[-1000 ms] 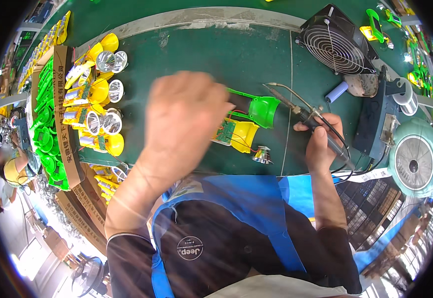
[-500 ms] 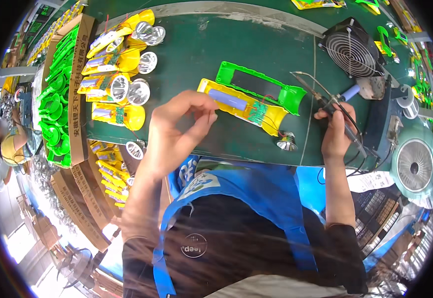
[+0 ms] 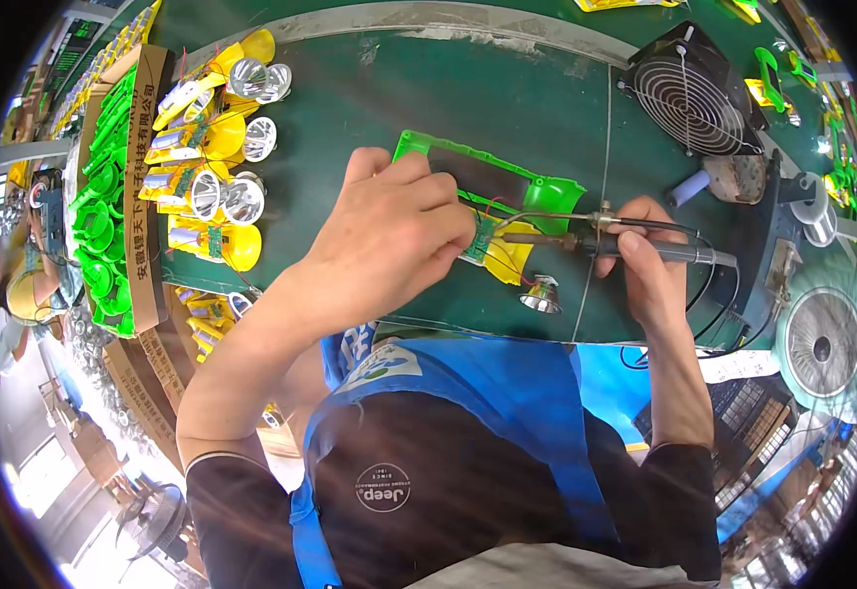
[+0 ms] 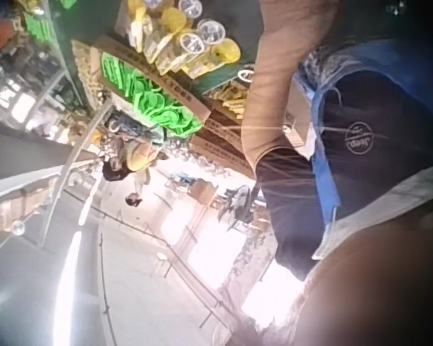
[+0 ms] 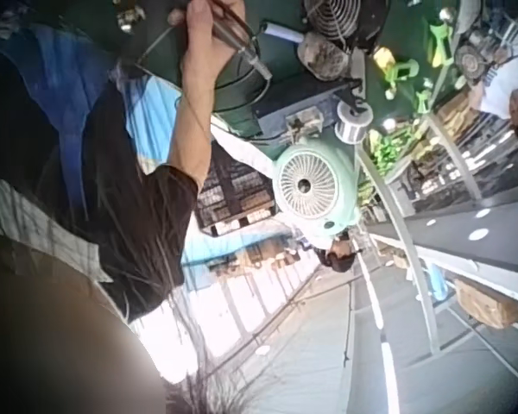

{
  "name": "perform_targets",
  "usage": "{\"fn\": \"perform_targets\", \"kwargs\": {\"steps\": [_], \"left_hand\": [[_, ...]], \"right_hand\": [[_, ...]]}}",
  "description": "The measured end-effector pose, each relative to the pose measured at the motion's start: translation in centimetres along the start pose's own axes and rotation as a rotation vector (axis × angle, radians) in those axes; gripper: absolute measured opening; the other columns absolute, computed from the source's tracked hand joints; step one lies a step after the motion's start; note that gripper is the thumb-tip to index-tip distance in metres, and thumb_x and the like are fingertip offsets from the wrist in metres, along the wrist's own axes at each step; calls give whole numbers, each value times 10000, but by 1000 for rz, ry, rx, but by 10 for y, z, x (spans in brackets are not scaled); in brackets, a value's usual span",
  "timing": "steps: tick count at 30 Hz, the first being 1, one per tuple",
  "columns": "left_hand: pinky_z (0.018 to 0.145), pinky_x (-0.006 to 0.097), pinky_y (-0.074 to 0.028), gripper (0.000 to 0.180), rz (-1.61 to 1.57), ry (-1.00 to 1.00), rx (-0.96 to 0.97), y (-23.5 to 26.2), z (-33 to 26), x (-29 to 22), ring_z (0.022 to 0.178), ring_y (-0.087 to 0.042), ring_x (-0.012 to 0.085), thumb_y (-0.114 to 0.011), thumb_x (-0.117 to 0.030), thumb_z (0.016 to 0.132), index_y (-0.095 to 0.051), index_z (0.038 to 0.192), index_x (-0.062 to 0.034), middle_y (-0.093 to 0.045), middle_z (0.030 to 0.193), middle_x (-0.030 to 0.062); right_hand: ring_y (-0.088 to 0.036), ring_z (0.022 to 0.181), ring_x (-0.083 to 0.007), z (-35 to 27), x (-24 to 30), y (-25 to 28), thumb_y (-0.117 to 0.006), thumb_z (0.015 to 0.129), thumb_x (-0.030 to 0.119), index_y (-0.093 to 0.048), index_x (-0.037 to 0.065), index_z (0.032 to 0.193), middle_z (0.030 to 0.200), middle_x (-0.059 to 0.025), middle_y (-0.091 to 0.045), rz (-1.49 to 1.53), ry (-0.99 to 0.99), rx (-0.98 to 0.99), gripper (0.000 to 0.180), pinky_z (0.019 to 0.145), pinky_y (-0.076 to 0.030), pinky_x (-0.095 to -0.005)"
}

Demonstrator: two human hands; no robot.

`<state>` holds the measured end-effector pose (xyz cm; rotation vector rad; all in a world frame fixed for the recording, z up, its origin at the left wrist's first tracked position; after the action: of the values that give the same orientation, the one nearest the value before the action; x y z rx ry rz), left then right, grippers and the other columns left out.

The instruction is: Soldering internal wires to circuit boards and assembling them into flashlight housings on a factory production line.

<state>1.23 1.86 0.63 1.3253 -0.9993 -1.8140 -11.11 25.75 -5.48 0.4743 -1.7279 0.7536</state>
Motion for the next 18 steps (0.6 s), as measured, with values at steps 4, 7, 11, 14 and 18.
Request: {"fn": "perform_targets", "kwargs": {"steps": [4, 7, 11, 14, 18], "left_hand": [[896, 417, -378, 87, 134, 56, 73, -3, 1, -9, 909, -565, 217, -705, -93, 744, -656, 806, -129, -589, 860, 1], [911, 430, -384, 91, 141, 64, 77, -2, 1, -11, 914, -562, 225, -710, -94, 755, -655, 820, -126, -580, 873, 11], [927, 444, -384, 129, 178, 85, 121, -4, 3, -10, 922, -551, 223, -757, -105, 793, -654, 866, -134, -569, 898, 3], [927, 443, -385, 118, 185, 87, 129, -5, 4, -9, 919, -552, 223, -753, -115, 801, -652, 861, -130, -561, 892, 5], [925, 438, -385, 115, 187, 99, 117, -7, 5, -10, 913, -551, 221, -750, -117, 801, -646, 849, -125, -546, 878, 12]], "right_hand": [[-668, 708, -107, 9, 1, -7, -713, 955, 191, -613, -10, 1013, 828, -58, -670, -84, -38, 48, 231, 661, -533, -248], [-677, 717, -100, 10, 2, -9, -717, 951, 162, -614, -10, 1025, 833, -56, -679, -72, -66, 72, 213, 658, -548, -237], [-683, 720, -103, 10, 1, -10, -729, 933, 120, -621, -10, 1025, 834, -57, -687, -37, -98, 79, 192, 655, -558, -239], [-685, 718, -103, 10, 2, -11, -733, 929, 121, -629, -12, 1014, 838, -57, -689, -94, -60, 79, 190, 654, -560, -237], [-688, 712, -105, 9, 1, -11, -738, 919, 118, -634, -17, 1004, 837, -56, -691, -110, -66, 62, 190, 658, -567, -243]]}}
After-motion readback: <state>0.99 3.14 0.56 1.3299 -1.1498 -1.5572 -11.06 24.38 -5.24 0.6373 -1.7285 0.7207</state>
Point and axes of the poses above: each hand's wrist, its own z-axis towards the middle knuckle, its own y-axis out of the back of the hand, x = y × z, the point moved 4 cm from there along z, towards the middle knuckle
